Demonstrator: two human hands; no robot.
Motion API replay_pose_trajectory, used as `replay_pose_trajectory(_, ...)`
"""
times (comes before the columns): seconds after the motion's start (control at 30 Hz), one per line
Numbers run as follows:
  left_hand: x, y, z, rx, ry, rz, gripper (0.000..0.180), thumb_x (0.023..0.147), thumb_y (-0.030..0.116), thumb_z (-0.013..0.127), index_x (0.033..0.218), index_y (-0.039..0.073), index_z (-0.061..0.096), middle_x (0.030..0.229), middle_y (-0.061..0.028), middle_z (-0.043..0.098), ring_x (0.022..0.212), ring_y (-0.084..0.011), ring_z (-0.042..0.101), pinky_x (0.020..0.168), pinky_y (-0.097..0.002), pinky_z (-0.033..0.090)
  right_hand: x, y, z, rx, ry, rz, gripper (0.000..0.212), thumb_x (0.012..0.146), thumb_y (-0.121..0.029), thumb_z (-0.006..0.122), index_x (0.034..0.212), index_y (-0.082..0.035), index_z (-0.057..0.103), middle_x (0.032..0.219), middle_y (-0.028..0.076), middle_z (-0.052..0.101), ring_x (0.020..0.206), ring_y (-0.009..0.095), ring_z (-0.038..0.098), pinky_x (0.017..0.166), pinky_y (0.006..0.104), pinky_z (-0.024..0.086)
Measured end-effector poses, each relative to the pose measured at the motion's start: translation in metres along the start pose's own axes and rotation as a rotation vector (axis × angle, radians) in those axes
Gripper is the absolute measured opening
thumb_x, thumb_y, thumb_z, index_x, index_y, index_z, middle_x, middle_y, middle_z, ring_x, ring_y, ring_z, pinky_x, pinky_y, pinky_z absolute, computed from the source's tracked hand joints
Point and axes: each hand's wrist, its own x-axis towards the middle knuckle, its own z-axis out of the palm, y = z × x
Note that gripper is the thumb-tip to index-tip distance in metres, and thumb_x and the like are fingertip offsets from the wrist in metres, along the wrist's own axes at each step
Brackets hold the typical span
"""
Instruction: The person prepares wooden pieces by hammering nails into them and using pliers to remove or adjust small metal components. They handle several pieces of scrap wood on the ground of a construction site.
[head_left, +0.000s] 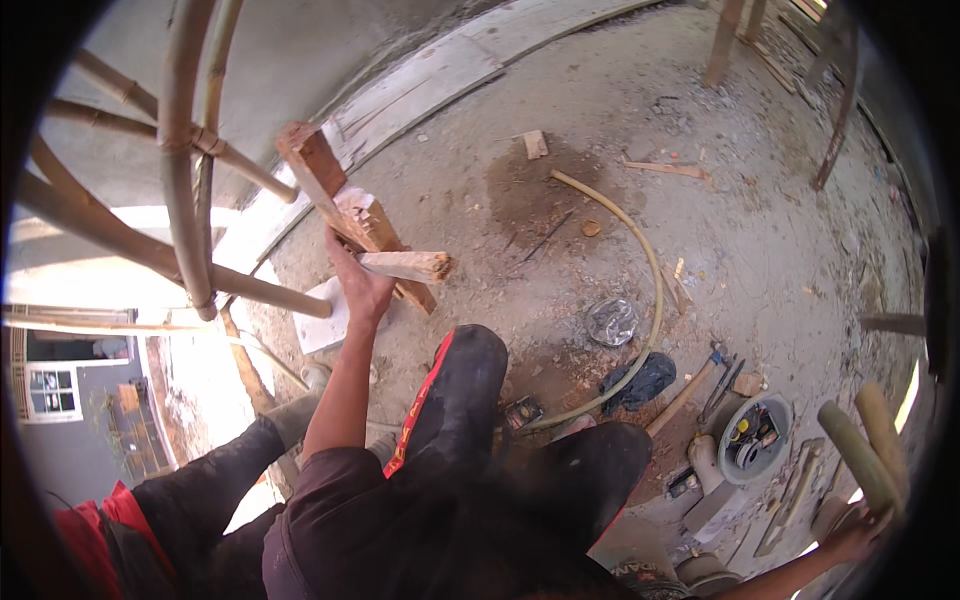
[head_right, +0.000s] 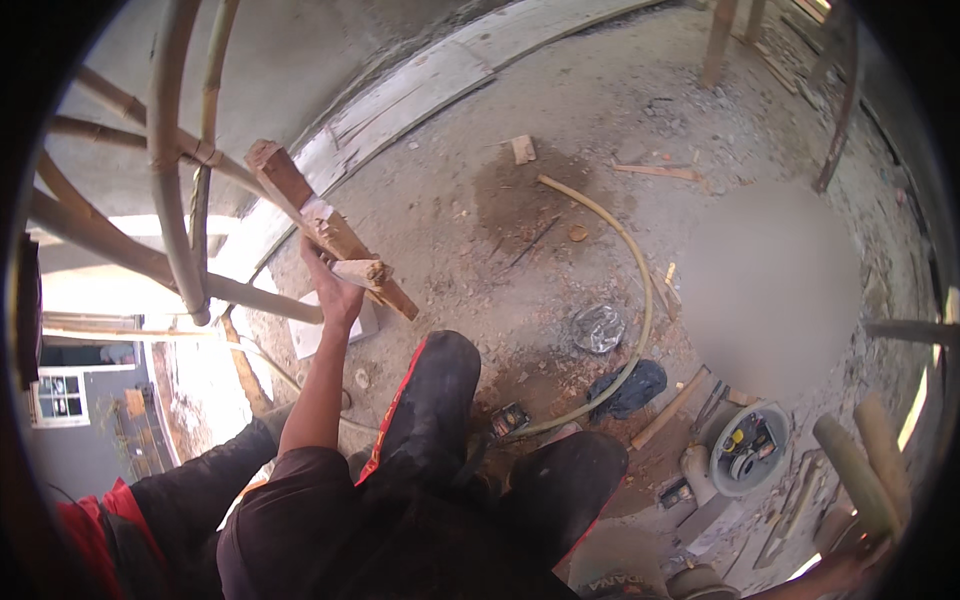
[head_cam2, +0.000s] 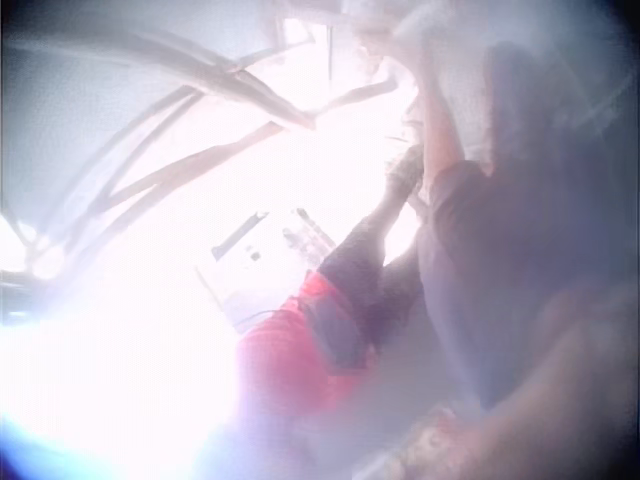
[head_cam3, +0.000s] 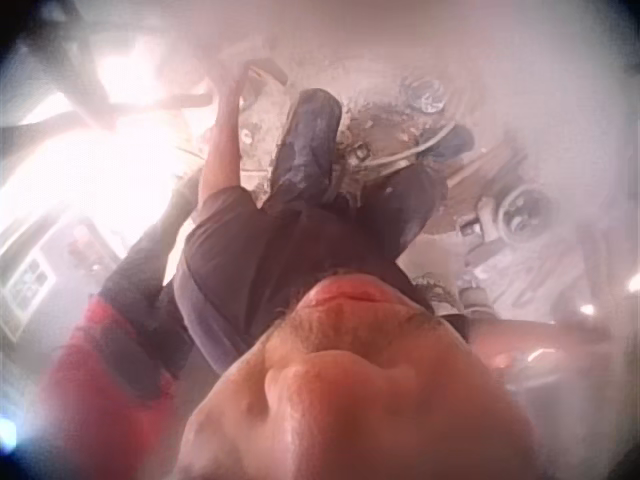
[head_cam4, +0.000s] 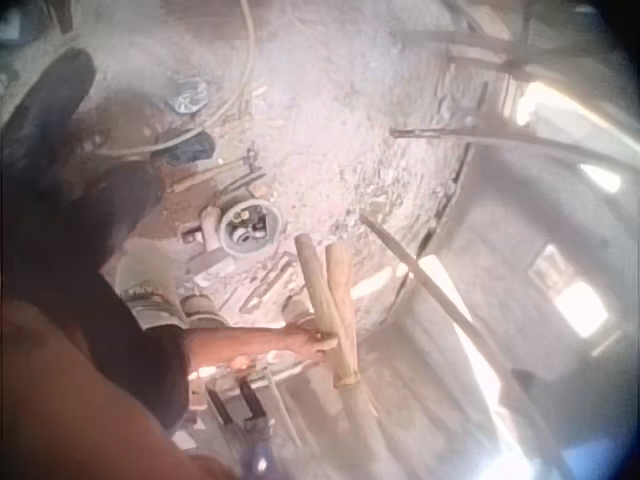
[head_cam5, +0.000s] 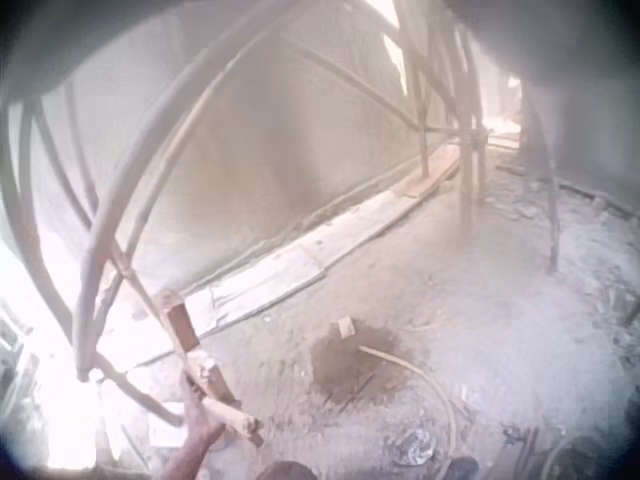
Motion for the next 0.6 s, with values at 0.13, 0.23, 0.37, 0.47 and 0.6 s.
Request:
replay_pose_trajectory(0.13, 0.004, 0.046, -0.068, -0.125, 0.029, -0.13, 0.12, 0.062, 0.027, 0.093, 0.15, -0.001, 0.016, 0.132, -0.0178, 0.042, 0.121, -0.0298, 0.047, 0.104, -0.0422, 0.039, -0.079, -0.127, 0.044, -0.126, -0.195, 0.082, 0.052, 0.093, -0.03, 0.072, 0.12, 0.013, 0.062, 0.113, 0.023, 0.067, 0.103, 0.029, 0.063, 0.092, 0.0369, 0.052)
replay_pose_trajectory(0.23, 0.007, 0.095, -0.146, -0.212, 0.046, -0.213, 0.121, 0.062, 0.025, 0.093, 0.151, -0.001, 0.015, 0.132, -0.0168, 0.043, 0.12, -0.029, 0.048, 0.104, -0.0423, 0.039, -0.16, -0.233, 0.069, -0.168, -0.392, -0.026, 0.057, 0.09, -0.026, 0.074, 0.128, 0.013, 0.056, 0.125, 0.026, 0.061, 0.11, 0.033, 0.062, 0.095, 0.0403, 0.053)
replay_pose_trajectory(0.37, 0.017, 0.154, -0.229, -0.376, 0.158, -0.245, 0.122, 0.062, 0.024, 0.094, 0.151, -0.002, 0.014, 0.134, -0.0168, 0.043, 0.121, -0.0282, 0.048, 0.105, -0.0418, 0.039, -0.192, -0.285, 0.062, -0.239, -0.798, -0.084, 0.067, 0.087, -0.031, 0.078, 0.133, 0.011, 0.054, 0.149, 0.032, 0.032, 0.12, 0.038, 0.054, 0.101, 0.0451, 0.048)
replay_pose_trajectory(0.47, 0.02, 0.202, -0.298, -0.492, 0.2, -0.387, 0.118, 0.068, 0.033, 0.088, 0.152, -0.002, 0.012, 0.135, -0.0159, 0.041, 0.125, -0.0286, 0.043, 0.109, -0.0422, 0.035, -0.214, -0.322, 0.047, -0.158, -0.94, -0.07, 0.069, 0.086, -0.03, 0.079, 0.136, 0.008, 0.052, 0.157, 0.032, 0.016, 0.131, 0.04, 0.046, 0.107, 0.0469, 0.043)
replay_pose_trajectory(0.6, -0.002, 0.256, -0.391, -0.354, 0.291, -0.437, 0.118, 0.07, 0.033, 0.088, 0.153, -0.002, 0.012, 0.142, -0.0158, 0.039, 0.131, -0.0285, 0.042, 0.112, -0.0421, 0.033, -0.208, -0.328, 0.053, -0.508, -1.345, -0.386, 0.076, 0.086, -0.031, 0.078, 0.15, -0.01, 0.044, 0.158, 0.034, 0.011, 0.143, 0.045, 0.03, 0.116, 0.0508, 0.031)
